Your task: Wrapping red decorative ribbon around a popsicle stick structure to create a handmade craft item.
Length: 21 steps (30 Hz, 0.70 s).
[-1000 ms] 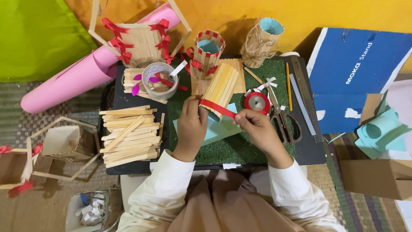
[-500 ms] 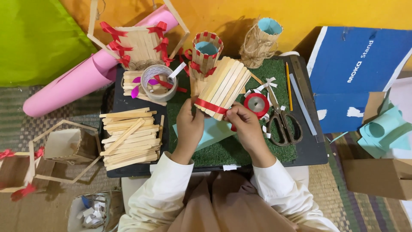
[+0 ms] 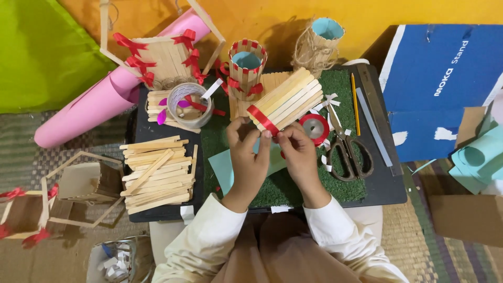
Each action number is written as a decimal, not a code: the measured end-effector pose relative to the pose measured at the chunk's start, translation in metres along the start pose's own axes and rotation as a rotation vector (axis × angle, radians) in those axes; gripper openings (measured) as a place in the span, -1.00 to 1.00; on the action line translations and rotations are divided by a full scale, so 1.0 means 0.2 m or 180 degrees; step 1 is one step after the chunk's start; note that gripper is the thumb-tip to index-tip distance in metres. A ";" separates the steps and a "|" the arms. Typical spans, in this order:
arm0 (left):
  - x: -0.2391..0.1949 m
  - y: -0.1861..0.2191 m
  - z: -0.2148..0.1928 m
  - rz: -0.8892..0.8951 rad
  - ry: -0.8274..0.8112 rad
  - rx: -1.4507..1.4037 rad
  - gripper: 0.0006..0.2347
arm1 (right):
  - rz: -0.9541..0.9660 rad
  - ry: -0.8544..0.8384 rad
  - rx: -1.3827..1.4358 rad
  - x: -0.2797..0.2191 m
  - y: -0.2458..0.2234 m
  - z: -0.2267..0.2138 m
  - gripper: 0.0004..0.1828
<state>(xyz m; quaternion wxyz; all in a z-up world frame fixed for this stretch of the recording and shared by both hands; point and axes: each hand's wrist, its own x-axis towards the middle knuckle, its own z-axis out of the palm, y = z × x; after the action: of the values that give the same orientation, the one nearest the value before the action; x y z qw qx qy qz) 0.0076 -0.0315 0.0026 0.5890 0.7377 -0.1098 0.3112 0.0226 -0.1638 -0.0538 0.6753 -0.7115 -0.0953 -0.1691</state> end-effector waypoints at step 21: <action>0.01 -0.10 0.09 -0.2902 0.0430 -0.2469 -0.81 | -0.0195 -0.0782 -0.1183 0.11 -0.14 -0.13 -0.82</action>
<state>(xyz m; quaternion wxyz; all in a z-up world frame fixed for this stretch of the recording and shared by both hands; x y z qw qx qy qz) 0.0255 -0.0431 -0.0138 0.8949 0.4203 0.1497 0.0108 0.0292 -0.1899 -0.0189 0.5104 -0.8358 -0.1656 -0.1163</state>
